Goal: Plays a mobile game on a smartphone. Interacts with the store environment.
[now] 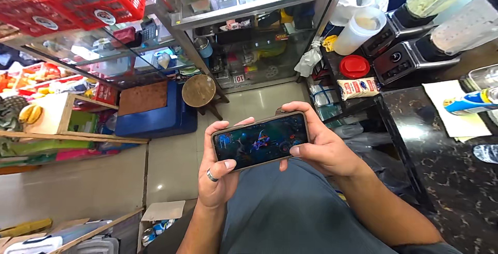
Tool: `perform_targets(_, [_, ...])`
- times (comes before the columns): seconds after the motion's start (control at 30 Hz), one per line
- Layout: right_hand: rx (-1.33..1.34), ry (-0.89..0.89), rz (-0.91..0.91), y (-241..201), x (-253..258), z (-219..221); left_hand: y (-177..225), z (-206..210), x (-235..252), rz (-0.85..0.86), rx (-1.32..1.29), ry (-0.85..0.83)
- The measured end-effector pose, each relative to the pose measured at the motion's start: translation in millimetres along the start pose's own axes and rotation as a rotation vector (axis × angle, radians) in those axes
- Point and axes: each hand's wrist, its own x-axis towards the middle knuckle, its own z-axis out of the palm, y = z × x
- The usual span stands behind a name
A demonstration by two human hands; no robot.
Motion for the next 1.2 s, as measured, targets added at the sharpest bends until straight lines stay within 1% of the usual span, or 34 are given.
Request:
perform_targets(0.13, [0.033,-0.044,-0.002,0.5,1.0,-2.3,-0.5,-1.3,0.3,0.003,-0.010,0.003])
perform_targets(0.33, [0.028,-0.047,0.000,1.3,2.0,-2.2,0.0,-3.1,1.2,0.008,-0.008,-0.004])
perform_targets(0.47, [0.073,0.003,0.014,2.5,4.1,-0.9,0.1,-3.2,1.0,0.007,0.014,-0.011])
perform_targets(0.53, [0.046,0.093,0.027,2.7,5.1,2.2,-0.9,-2.1,1.5,0.011,0.032,-0.013])
perform_targets(0.57, [0.046,0.106,0.029,3.2,5.1,2.2,-1.3,-1.8,1.5,0.012,0.037,-0.009])
perform_targets(0.63, [0.111,0.026,0.022,3.9,4.4,-2.1,-1.0,-2.2,1.9,0.012,0.019,0.004])
perform_targets(0.7, [0.107,-0.029,0.015,3.0,4.1,-2.9,0.3,-2.7,1.6,0.013,0.011,0.006])
perform_targets(0.77, [0.062,-0.028,0.013,2.5,3.8,-1.2,0.9,-3.7,1.2,0.012,0.011,0.001])
perform_targets(0.87, [0.065,-0.055,0.017,2.0,3.2,-3.3,0.9,-3.4,1.0,0.009,-0.004,0.000])
perform_targets(0.97, [-0.002,-0.013,0.024,0.4,3.3,0.8,1.9,-2.8,-0.1,0.011,0.027,0.007])
perform_targets(1.07, [0.014,-0.054,0.013,-0.4,2.1,-0.3,2.7,-2.2,0.3,0.007,0.020,0.007])
perform_targets(1.2, [0.018,-0.045,0.017,-1.4,1.5,0.9,3.3,-1.2,-0.2,0.008,0.019,0.004])
